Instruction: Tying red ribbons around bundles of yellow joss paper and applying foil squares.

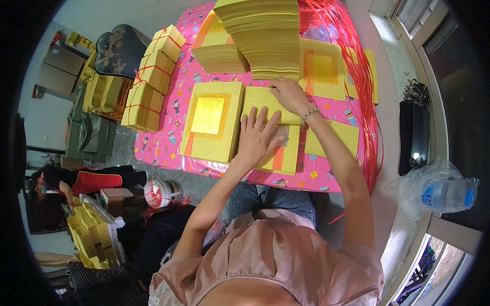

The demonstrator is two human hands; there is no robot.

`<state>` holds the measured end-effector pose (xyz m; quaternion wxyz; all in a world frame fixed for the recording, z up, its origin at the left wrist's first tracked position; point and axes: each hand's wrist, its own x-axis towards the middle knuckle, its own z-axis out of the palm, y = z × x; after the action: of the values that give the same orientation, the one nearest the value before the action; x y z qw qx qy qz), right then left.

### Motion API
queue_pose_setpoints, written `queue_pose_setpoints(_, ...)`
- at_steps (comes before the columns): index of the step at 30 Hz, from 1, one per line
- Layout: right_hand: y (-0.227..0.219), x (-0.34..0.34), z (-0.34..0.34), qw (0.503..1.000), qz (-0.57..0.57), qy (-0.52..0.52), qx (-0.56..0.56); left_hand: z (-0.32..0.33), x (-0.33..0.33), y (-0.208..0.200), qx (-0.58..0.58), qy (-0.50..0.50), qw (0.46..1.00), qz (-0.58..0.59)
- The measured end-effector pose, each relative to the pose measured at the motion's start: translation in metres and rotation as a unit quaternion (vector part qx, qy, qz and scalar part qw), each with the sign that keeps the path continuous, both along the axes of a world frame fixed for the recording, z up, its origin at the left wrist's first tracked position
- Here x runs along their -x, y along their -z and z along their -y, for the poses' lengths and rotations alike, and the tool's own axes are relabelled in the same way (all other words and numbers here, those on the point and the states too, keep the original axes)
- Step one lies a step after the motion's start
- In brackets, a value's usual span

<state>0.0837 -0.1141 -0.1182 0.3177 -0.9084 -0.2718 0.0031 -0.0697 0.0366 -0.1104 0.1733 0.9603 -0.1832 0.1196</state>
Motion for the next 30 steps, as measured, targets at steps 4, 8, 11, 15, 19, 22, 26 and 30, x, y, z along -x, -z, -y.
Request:
queue_pose_setpoints(4,-0.003,0.003,-0.001,1.000,-0.001,0.000,-0.006,-0.002,0.001,0.001,-0.001,0.008,1.000,-0.018)
queue_pose_setpoints(8,-0.006,0.005,-0.003,1.000,-0.003,0.003,-0.012,-0.003,-0.001,0.005,0.014,0.013,1.000,-0.025)
queue_pose_setpoints(11,-0.012,0.007,-0.001,1.000,-0.002,0.011,-0.017,-0.002,-0.001,0.005,0.021,0.022,0.999,-0.034)
queue_pose_setpoints(15,-0.013,0.022,0.002,0.998,0.061,0.018,0.010,-0.002,0.000,0.007,-0.013,0.022,0.999,-0.034)
queue_pose_setpoints(19,-0.024,0.080,0.016,0.992,0.121,0.009,0.029,-0.005,0.003,0.007,-0.007,0.018,0.999,-0.042)
queue_pose_setpoints(22,-0.022,0.125,0.034,0.982,0.155,0.003,0.111,-0.005,0.002,0.007,-0.009,0.022,0.998,-0.054)
queue_pose_setpoints(26,-0.014,0.146,0.043,0.986,0.106,-0.023,0.127,-0.005,0.002,0.009,-0.016,0.025,0.998,-0.056)
queue_pose_setpoints(30,-0.011,0.150,0.046,0.987,0.076,-0.037,0.136,-0.006,0.001,0.011,-0.005,0.032,0.999,-0.042)
